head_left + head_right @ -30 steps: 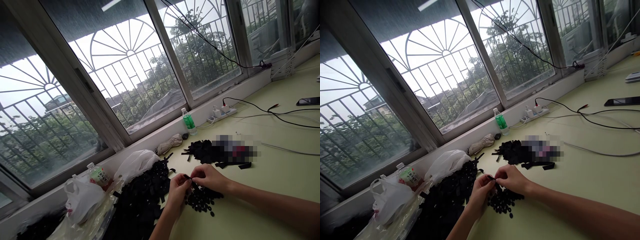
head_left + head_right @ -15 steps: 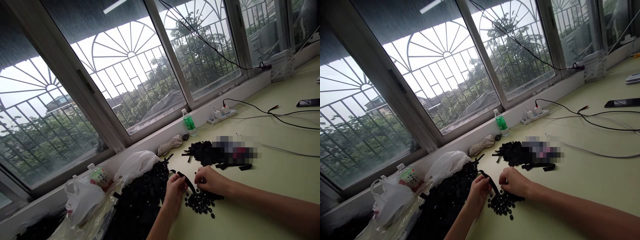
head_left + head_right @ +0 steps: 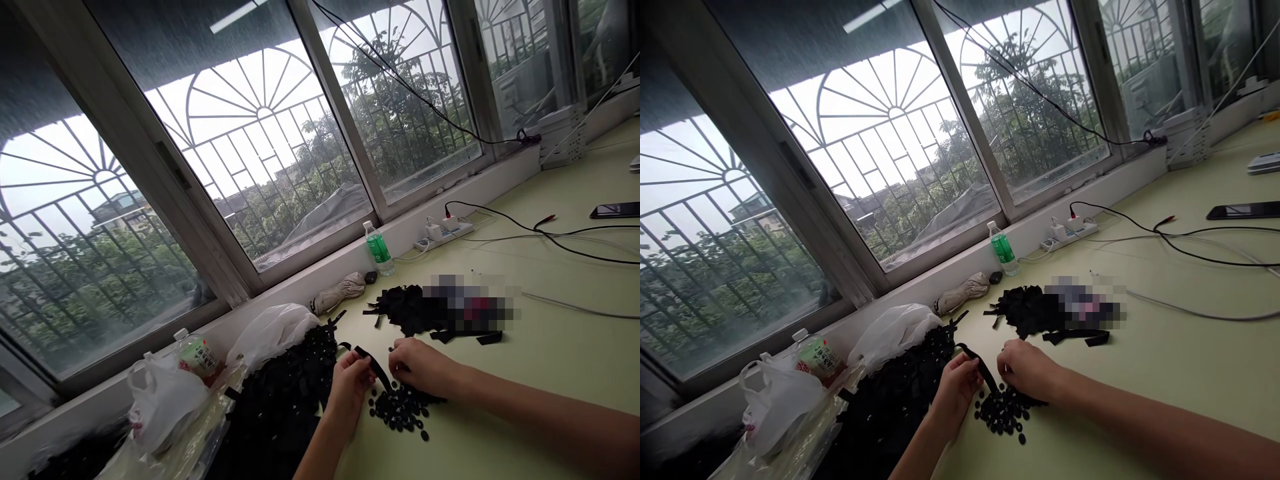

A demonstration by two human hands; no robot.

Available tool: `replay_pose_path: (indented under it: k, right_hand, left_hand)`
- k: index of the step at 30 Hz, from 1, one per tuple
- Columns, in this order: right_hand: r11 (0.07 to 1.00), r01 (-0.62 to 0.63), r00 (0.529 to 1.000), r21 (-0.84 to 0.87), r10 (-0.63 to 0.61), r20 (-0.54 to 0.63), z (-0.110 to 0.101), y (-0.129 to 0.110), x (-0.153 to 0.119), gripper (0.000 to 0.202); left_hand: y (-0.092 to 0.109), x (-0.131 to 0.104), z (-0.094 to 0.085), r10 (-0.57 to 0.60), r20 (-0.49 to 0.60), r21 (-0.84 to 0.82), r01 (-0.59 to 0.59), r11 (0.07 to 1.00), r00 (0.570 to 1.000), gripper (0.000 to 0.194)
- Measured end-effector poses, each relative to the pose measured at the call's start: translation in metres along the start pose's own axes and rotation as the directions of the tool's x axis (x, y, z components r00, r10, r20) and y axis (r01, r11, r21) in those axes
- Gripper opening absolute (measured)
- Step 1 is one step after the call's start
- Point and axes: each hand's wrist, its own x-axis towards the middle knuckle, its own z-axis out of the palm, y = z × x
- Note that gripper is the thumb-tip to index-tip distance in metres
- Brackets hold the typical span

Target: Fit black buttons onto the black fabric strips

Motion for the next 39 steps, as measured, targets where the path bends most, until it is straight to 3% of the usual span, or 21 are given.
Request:
replay_pose_path:
  k: [6, 11, 21, 24, 30, 36, 39]
  right_hand:
    - [0.983, 0.068, 0.996, -0.171, -0.056, 0.074, -0.004, -0.007, 0.001, 0.023]
    - [0.984, 0.085, 0.991, -0.155, -0.067, 0.119, -0.004, -0.005, -0.001, 0.018]
    - [0.989, 0.137, 0.990, 0.052, -0.136, -0.027, -0.005, 0.001, 0.000, 0.012]
    - [0.980, 0.106, 0.991, 0.169, -0.090, -0.100, -0.007, 0.000, 0.004, 0.010]
    - [0.839, -0.045, 0.985, 0.542, 0.127, -0.115, -0.011, -0.008, 0.009, 0.014]
    - [0.707, -0.013, 0.987, 0.707, 0.122, -0.104, -0.002, -0.017, 0.007, 0.015]
    - [0.692, -0.001, 0.989, 0.722, 0.109, -0.103, 0.000, -0.021, 0.005, 0.014]
  left_hand:
    - [-0.001, 0.000, 0.000, 0.002, 0.019, 0.005, -0.002, 1.000, 1.000, 0.022]
    - [-0.002, 0.001, -0.001, 0.005, 0.029, 0.006, -0.006, 1.000, 1.000, 0.022]
    - [-0.001, 0.001, -0.002, 0.005, 0.041, -0.050, -0.003, 0.999, 0.999, 0.021]
    - [-0.003, 0.002, -0.005, 0.006, 0.067, -0.086, 0.000, 0.996, 0.998, 0.021]
    - [-0.005, 0.001, -0.006, 0.007, 0.134, -0.044, -0.001, 0.999, 0.991, 0.022]
    - [-0.005, 0.000, -0.004, 0.006, 0.126, -0.042, -0.001, 0.999, 0.992, 0.028]
    - [-0.006, 0.001, -0.005, 0.003, 0.136, -0.043, 0.003, 0.999, 0.991, 0.029]
